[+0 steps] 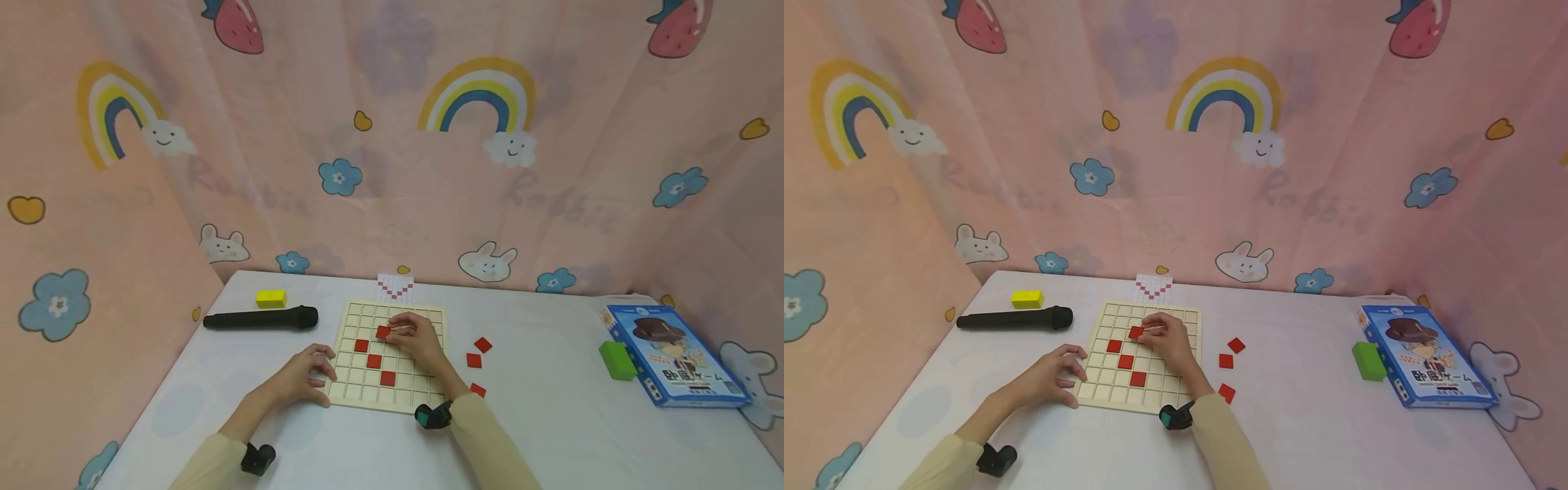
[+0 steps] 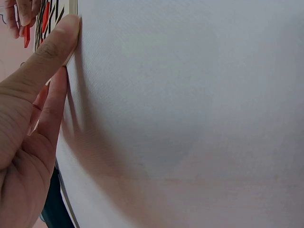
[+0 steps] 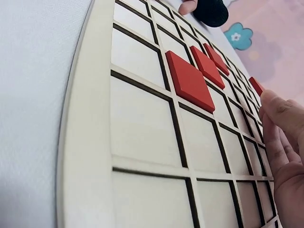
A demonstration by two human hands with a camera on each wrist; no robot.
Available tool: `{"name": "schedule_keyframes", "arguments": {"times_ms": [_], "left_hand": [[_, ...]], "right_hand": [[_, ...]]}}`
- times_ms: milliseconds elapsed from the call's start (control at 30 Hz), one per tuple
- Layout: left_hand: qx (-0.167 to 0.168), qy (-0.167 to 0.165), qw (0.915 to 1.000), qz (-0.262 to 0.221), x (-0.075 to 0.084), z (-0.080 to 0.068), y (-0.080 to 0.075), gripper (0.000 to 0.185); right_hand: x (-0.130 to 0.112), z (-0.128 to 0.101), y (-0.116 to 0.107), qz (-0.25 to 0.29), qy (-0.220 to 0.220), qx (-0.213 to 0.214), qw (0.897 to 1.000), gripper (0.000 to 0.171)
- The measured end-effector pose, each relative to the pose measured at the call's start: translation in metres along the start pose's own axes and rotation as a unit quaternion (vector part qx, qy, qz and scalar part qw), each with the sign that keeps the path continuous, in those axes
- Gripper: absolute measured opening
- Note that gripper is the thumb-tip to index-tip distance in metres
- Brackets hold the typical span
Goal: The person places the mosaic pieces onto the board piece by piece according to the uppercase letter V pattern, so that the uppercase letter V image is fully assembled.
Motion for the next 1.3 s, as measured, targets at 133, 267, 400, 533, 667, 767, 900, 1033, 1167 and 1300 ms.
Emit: {"name": "schedule_keyframes", "arguments": {"times_ms": [133, 267, 400, 533, 667, 767, 900, 1033, 1167, 1300], "left_hand": [[-0.001, -0.006, 1.0000, -0.003, 0.000, 0.000, 0.000, 0.036], [-0.003, -0.009, 0.9999, -0.003, 0.001, 0.000, 0.000, 0.035], [-0.005, -0.002, 1.0000, 0.002, 0.000, 0.001, -0.002, 0.034], [-0.008, 0.007, 0.9999, 0.009, -0.002, 0.003, -0.002, 0.032], [-0.010, 0.013, 0.9998, 0.012, -0.004, 0.004, -0.001, 0.032], [-0.011, 0.013, 0.9998, 0.011, -0.005, 0.004, -0.001, 0.032], [-0.013, 0.012, 0.9998, 0.011, -0.005, 0.005, -0.001, 0.032], [-0.014, 0.012, 0.9998, 0.012, -0.003, 0.004, 0.000, 0.034], [-0.013, 0.013, 0.9997, 0.013, -0.002, 0.003, -0.001, 0.034], [-0.013, 0.015, 0.9997, 0.014, -0.003, 0.002, -0.001, 0.034]], "right_hand": [[-0.003, 0.005, 0.007, 0.004, -0.004, -0.006, 1.000, 0.031], [-0.019, 0.005, 0.015, -0.013, -0.021, -0.020, 1.000, 0.030], [-0.024, 0.010, 0.024, -0.030, -0.022, -0.028, 0.999, 0.029], [-0.008, 0.020, 0.032, -0.053, -0.034, -0.028, 0.998, 0.026], [-0.009, 0.024, 0.040, -0.062, -0.034, -0.041, 0.997, 0.025], [-0.009, 0.026, 0.045, -0.074, -0.024, -0.048, 0.996, 0.023], [-0.009, 0.028, 0.048, -0.096, -0.028, -0.050, 0.994, 0.022], [-0.011, 0.029, 0.050, -0.098, -0.014, -0.047, 0.994, 0.022], [-0.011, 0.029, 0.052, -0.093, -0.003, -0.045, 0.995, 0.022], [-0.009, 0.029, 0.053, -0.085, 0.000, -0.048, 0.995, 0.021]]}}
Point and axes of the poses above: each hand's wrist, its own z-axis towards the middle knuckle, its own y-axis out of the palm, x = y × z, the point moved 1 cm from there along z, towards the middle knuckle, and after that the axes turned 8 degrees about -y, right-handed, at the moved point
